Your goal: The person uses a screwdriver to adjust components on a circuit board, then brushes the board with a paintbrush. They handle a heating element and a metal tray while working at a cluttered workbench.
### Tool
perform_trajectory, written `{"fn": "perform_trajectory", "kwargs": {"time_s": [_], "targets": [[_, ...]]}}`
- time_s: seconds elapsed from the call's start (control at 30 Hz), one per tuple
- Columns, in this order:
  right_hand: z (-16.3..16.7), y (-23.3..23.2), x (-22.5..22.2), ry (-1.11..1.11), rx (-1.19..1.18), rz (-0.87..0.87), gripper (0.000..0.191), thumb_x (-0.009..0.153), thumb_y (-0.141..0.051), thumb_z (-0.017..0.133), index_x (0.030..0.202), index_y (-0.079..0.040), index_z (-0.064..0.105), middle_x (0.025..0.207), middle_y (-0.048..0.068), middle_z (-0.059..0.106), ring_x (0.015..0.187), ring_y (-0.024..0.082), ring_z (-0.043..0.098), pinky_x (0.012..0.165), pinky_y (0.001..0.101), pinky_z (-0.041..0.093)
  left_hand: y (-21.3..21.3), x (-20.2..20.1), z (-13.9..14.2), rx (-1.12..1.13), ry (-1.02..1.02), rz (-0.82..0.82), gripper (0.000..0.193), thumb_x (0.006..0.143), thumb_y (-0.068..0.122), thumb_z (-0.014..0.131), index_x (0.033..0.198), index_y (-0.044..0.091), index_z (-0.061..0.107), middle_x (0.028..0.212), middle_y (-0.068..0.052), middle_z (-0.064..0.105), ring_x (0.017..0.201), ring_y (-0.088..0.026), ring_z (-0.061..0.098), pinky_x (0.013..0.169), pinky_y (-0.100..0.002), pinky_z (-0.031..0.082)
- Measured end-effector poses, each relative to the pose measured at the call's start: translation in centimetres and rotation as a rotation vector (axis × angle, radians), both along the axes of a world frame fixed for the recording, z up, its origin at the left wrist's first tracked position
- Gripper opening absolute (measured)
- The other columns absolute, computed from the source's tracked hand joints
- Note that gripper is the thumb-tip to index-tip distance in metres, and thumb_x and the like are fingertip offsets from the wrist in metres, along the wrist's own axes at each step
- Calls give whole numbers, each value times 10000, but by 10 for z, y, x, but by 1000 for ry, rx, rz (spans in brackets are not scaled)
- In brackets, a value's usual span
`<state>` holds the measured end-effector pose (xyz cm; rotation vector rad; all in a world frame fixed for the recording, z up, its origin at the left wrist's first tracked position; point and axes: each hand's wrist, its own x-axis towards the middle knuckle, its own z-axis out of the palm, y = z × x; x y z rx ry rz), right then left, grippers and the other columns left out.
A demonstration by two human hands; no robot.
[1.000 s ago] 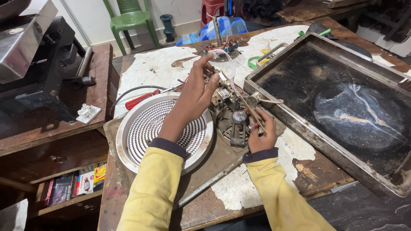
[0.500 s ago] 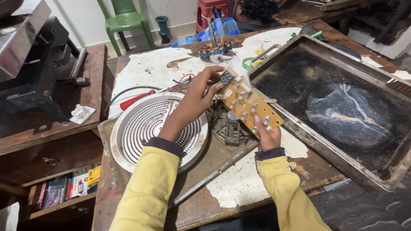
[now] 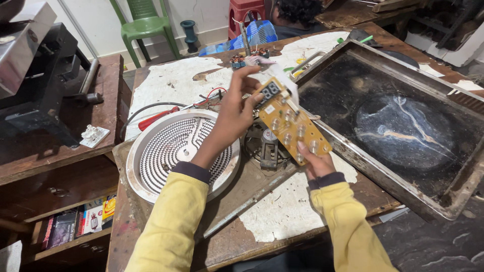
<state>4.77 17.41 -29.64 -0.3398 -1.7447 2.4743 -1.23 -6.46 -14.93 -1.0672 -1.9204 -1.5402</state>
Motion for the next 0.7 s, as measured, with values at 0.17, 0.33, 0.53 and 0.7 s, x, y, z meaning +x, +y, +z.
{"fn": "perform_trajectory", "kwargs": {"time_s": [0.17, 0.33, 0.53, 0.7], "targets": [[-10, -6, 32, 232, -388, 15, 553, 921, -136, 672, 1440, -56, 498, 1350, 136, 641, 1224, 234, 639, 1059, 393, 521, 29, 23, 9, -60, 14, -30, 450, 1008, 4, 608, 1418, 62, 430, 1070, -130, 665, 985, -218, 694, 888, -351, 556], [-28, -9, 63, 429, -443, 125, 642, 981, -238, 637, 1545, -90, 371, 1447, 163, 533, 1272, 286, 590, 1060, 468, 510, 47, 36, 6, -95, 112, -49, 398, 1022, 21, 643, 1374, 65, 462, 1094, -135, 681, 1028, -214, 705, 902, -358, 559], [-7, -6, 89, 481, -480, 385, 846, 994, -563, 564, 1637, -107, 257, 1543, 252, 453, 1253, 358, 573, 978, 490, 516, 47, 30, -3, -10, -58, -63, 375, 1021, 22, 633, 1360, 87, 486, 1068, -93, 727, 960, -165, 727, 812, -314, 601], [20, -11, 98, 324, -645, 427, 1021, 877, -804, 352, 1617, -106, 262, 1528, 301, 453, 1225, 372, 625, 905, 463, 547, 45, 30, -6, 8, -40, -65, 360, 1017, 10, 625, 1349, 75, 503, 1062, -105, 718, 949, -173, 722, 827, -310, 592]]}}
